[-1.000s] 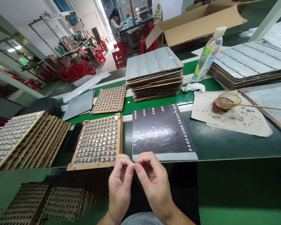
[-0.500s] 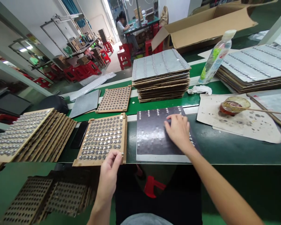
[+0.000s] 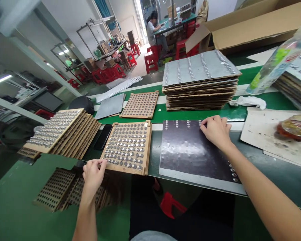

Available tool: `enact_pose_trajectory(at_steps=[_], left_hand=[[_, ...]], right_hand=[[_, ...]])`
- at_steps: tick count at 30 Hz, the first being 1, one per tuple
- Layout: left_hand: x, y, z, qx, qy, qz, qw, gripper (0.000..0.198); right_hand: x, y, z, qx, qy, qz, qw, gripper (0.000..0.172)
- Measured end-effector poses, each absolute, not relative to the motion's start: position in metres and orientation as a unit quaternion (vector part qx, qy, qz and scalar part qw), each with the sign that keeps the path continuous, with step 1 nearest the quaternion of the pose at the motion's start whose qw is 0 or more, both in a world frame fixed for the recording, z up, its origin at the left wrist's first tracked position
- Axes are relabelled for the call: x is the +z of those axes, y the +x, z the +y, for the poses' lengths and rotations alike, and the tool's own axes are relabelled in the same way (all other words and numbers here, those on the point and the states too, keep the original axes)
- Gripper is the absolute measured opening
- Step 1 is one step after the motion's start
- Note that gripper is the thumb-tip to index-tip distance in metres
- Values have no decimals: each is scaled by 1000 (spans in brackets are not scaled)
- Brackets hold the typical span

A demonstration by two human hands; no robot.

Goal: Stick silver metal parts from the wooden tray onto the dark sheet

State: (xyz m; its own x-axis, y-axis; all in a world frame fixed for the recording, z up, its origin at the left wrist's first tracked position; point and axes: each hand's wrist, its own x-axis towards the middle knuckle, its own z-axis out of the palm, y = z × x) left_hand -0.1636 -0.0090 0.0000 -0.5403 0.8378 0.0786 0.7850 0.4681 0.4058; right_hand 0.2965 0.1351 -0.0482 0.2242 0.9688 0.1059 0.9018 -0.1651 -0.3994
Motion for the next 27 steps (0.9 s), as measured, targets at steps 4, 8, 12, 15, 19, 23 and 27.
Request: enact_pose_trajectory(at_steps=[4, 8, 12, 15, 19, 23, 27], left_hand=[[-1, -158, -11, 170, 493, 851, 50, 22], [-2, -142, -15, 160, 527, 833, 54, 25], [-6, -123, -19, 156, 566, 807, 61, 23], [-8, -115, -19, 158, 564, 809, 42, 23], [-6, -110, -20, 174, 544, 821, 2, 25], [-4, -86, -25, 223, 544, 809, -8, 24], [2, -35, -30, 379, 598, 684, 177, 20]], right_hand=[[-46, 296, 133, 77, -749, -629, 191, 28], [-48, 296, 134, 73, -750, -631, 187, 23], [-50, 295, 135, 74, -755, -624, 190, 19], [-50, 295, 135, 77, -755, -619, 203, 18], [-47, 294, 132, 87, -749, -613, 237, 17], [-32, 273, 102, 116, -716, -626, 288, 18], [-8, 223, 37, 175, -622, -675, 357, 12]])
